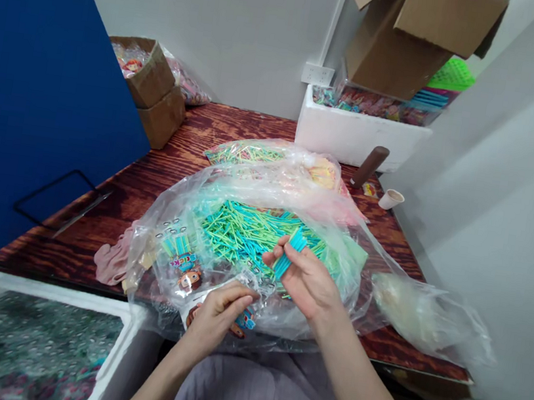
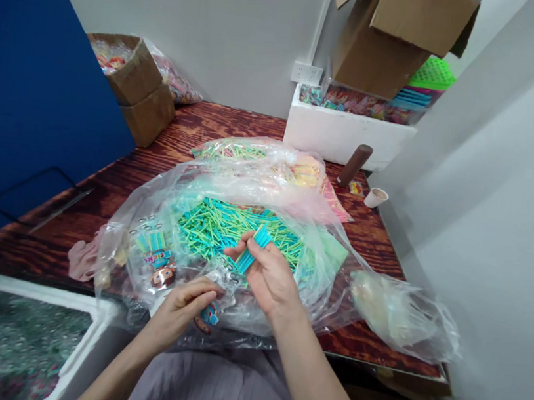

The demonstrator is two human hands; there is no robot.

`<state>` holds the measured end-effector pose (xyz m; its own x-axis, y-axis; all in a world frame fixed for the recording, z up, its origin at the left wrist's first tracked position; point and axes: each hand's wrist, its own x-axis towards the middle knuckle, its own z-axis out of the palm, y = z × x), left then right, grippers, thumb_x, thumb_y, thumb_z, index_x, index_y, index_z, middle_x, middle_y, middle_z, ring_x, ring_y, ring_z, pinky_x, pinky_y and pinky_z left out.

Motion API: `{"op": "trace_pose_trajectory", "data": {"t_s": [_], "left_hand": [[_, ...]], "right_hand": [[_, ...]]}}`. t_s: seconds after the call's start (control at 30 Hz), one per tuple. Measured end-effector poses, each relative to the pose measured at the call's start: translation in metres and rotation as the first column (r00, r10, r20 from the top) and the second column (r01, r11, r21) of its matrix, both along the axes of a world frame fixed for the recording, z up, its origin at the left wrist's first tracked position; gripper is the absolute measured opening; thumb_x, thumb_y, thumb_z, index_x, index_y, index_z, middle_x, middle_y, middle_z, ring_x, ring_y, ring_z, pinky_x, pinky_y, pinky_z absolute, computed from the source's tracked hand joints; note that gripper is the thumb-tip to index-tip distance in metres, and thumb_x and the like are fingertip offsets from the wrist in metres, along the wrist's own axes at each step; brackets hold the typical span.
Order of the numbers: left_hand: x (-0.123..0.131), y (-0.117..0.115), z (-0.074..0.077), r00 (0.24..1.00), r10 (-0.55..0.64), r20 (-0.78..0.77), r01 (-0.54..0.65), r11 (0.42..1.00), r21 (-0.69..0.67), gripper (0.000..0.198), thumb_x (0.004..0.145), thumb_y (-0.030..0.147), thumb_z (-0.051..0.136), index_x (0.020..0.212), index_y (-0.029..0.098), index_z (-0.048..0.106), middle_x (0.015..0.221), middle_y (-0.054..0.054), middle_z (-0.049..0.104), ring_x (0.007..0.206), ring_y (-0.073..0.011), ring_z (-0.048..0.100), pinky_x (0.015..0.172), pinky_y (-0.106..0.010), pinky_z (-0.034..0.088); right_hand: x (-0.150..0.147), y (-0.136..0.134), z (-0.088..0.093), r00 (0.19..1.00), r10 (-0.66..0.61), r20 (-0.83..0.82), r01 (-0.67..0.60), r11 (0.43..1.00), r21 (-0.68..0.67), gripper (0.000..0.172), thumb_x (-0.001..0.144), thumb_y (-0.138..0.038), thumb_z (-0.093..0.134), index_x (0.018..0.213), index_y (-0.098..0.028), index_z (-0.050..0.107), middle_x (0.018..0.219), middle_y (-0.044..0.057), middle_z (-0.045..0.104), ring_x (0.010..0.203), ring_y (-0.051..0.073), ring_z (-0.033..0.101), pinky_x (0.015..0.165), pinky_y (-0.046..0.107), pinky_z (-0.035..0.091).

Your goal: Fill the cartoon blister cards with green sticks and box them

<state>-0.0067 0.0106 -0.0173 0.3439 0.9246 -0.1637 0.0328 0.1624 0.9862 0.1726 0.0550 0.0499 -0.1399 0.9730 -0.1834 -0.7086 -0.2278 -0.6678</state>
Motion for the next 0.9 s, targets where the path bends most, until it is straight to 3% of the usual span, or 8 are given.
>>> {"op": "trace_pose_trajectory", "data": {"t_s": [0.17, 0.43, 0.7, 0.9], "left_hand": [[0.001, 0.0, 0.002, 0.999, 0.05, 0.015, -0.051, 0.998, 0.048, 0.032, 0.084, 0.045, 0.061, 0.091, 0.017, 0.075, 0.087, -0.007, 0.06, 0.078, -0.0183, 0.058, 0.053, -0.021, 0.055], [0.004, -0.004, -0.003, 0.995, 0.088, 0.041, -0.081, 0.987, -0.136, 0.044, 0.077, 0.054, 0.065, 0.099, 0.017, 0.072, 0.088, -0.004, 0.057, 0.054, -0.0129, 0.058, 0.04, -0.026, 0.053], [0.005, -0.006, 0.003, 0.989, 0.145, 0.006, -0.145, 0.989, -0.028, 0.034, 0.077, 0.048, 0.067, 0.091, 0.019, 0.076, 0.084, -0.005, 0.067, 0.071, -0.0183, 0.062, 0.056, -0.026, 0.055], [0.006, -0.007, -0.001, 0.985, 0.17, 0.015, -0.17, 0.985, 0.026, 0.03, 0.077, 0.046, 0.068, 0.085, 0.019, 0.075, 0.084, -0.005, 0.067, 0.074, -0.0183, 0.061, 0.062, -0.026, 0.054]], "right_hand": [[-0.012, -0.01, -0.009, 0.998, 0.021, 0.062, -0.023, 0.999, 0.024, 0.015, 0.078, -0.03, 0.075, 0.084, -0.02, 0.066, 0.079, 0.003, 0.074, 0.095, 0.024, 0.069, 0.097, 0.045, 0.045], [-0.01, -0.028, -0.017, 0.997, 0.001, 0.073, -0.005, 0.998, 0.064, 0.012, 0.084, -0.032, 0.069, 0.086, -0.021, 0.065, 0.1, 0.007, 0.076, 0.109, 0.025, 0.065, 0.11, 0.047, 0.032], [-0.01, -0.035, -0.015, 0.988, -0.011, 0.153, -0.011, 0.99, 0.142, 0.014, 0.086, -0.036, 0.066, 0.088, -0.022, 0.065, 0.106, 0.007, 0.074, 0.116, 0.025, 0.06, 0.111, 0.046, 0.028], [-0.013, -0.042, -0.017, 0.906, 0.163, 0.392, -0.21, 0.974, 0.08, 0.017, 0.084, -0.037, 0.068, 0.091, -0.022, 0.067, 0.121, 0.007, 0.067, 0.124, 0.025, 0.053, 0.11, 0.042, 0.029]]}}
